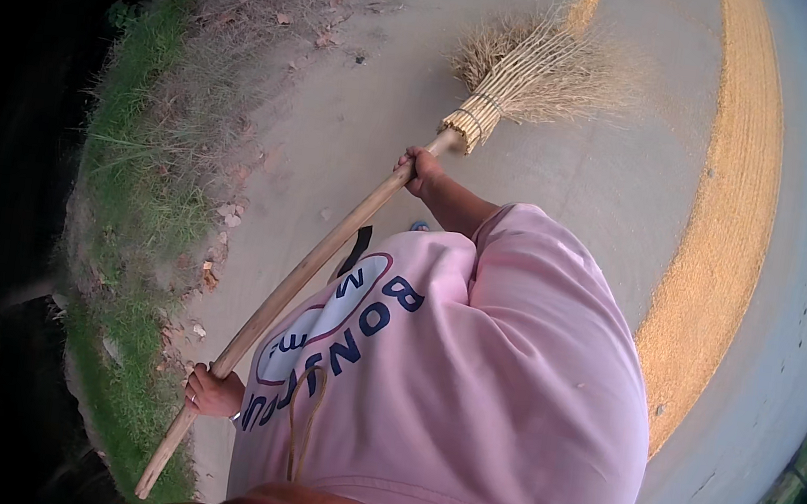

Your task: The person uses a traditional straw broom to sweep a long line of grain spread across a paved road. They move steadily forward, pushing the grain into a consolidated pile along the center of the road.

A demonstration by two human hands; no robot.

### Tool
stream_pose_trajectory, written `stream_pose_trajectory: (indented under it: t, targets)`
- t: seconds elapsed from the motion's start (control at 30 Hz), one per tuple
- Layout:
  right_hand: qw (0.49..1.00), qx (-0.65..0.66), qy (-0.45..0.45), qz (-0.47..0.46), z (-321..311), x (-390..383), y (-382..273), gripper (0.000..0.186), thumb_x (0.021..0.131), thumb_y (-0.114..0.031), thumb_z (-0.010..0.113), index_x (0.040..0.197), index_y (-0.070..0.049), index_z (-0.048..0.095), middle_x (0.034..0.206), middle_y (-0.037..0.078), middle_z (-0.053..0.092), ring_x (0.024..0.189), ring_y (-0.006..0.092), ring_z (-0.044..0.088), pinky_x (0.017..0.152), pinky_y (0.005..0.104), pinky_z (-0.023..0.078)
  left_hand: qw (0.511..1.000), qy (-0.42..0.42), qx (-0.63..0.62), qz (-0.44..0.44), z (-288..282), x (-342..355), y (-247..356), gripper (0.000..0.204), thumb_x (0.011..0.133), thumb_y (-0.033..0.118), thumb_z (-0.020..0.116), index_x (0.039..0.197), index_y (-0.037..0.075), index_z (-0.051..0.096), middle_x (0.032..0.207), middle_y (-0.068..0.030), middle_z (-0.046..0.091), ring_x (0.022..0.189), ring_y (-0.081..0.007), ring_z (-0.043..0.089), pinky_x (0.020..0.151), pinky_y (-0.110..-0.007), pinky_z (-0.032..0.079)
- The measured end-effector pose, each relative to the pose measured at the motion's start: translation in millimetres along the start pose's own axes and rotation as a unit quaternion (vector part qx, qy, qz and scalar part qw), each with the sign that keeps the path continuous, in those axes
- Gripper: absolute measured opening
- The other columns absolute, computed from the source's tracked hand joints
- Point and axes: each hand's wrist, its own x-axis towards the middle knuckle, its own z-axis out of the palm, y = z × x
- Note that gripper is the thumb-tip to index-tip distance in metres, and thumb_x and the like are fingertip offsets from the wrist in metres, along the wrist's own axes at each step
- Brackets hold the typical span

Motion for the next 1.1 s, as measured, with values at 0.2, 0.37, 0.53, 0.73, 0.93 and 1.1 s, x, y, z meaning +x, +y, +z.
stream_pose_trajectory:
  t: [0.2, 0.37, 0.53, 0.73, 0.93, 1.1]
  targets:
    - [0.994, -0.07, -0.061, 0.063, 51.1, 23.3, 11.7, 0.007, 0.081, -0.01, 0.045, 0.081, -0.004, 0.04, 0.06, 0.007, 0.044, 0.054, 0.0211, 0.047, 0.053, 0.0351, 0.046, 0.985, 0.038, 0.165, -0.042, -94.2, -8.2, 25.3, 0.009, 0.07, 0.02, 0.053, 0.065, 0.016, 0.046, 0.06, -0.0001, 0.044, 0.061, -0.0198, 0.047, 0.058, -0.033, 0.032]
    - [0.994, -0.032, -0.054, 0.089, 13.7, 26.1, -49.6, 0.005, 0.08, -0.006, 0.045, 0.081, -0.003, 0.042, 0.062, 0.008, 0.046, 0.057, 0.0219, 0.048, 0.059, 0.0369, 0.047, 0.981, 0.036, 0.192, -0.009, -133.6, 18.2, 86.1, 0.015, 0.071, 0.026, 0.049, 0.062, 0.016, 0.044, 0.059, -0.0022, 0.043, 0.06, -0.0208, 0.047, 0.058, -0.033, 0.032]
    - [0.993, 0.093, -0.052, 0.051, -85.8, 17.5, -162.2, 0.006, 0.081, -0.006, 0.044, 0.084, -0.003, 0.039, 0.064, 0.008, 0.045, 0.056, 0.0194, 0.048, 0.056, 0.0364, 0.047, 0.981, 0.059, 0.155, 0.096, -162.4, 67.1, 183.4, 0.012, 0.068, 0.025, 0.05, 0.063, 0.017, 0.044, 0.059, -0.0019, 0.041, 0.06, -0.0197, 0.046, 0.057, -0.032, 0.033]
    - [0.984, 0.173, -0.033, -0.038, -149.6, 40.6, -291.3, 0.006, 0.081, -0.007, 0.045, 0.083, -0.004, 0.041, 0.062, 0.007, 0.046, 0.055, 0.0195, 0.048, 0.057, 0.0355, 0.047, 0.974, 0.099, 0.121, 0.167, -133.9, 110.9, 309.3, 0.008, 0.065, 0.025, 0.051, 0.066, 0.019, 0.047, 0.061, 0.0005, 0.042, 0.062, -0.0177, 0.047, 0.059, -0.029, 0.032]
    - [0.96, 0.241, 0.033, -0.138, -249.8, 59.8, -451.8, 0.007, 0.081, -0.009, 0.046, 0.081, -0.005, 0.041, 0.061, 0.006, 0.043, 0.055, 0.0194, 0.046, 0.056, 0.0352, 0.046, 0.958, 0.145, -0.044, 0.243, -124.3, 138.8, 512.0, 0.014, 0.06, 0.03, 0.054, 0.067, 0.02, 0.047, 0.062, 0.0018, 0.043, 0.064, -0.0146, 0.048, 0.063, -0.029, 0.031]
    - [0.938, 0.263, 0.111, -0.196, -323.8, 52.7, -564.1, 0.005, 0.08, -0.008, 0.045, 0.079, -0.006, 0.041, 0.058, 0.005, 0.043, 0.053, 0.0185, 0.044, 0.054, 0.0349, 0.044, 0.932, -0.026, -0.119, 0.343, -99.3, 150.4, 637.5, 0.012, 0.056, 0.02, 0.054, 0.064, 0.018, 0.045, 0.063, 0.001, 0.044, 0.066, -0.016, 0.049, 0.065, -0.03, 0.032]
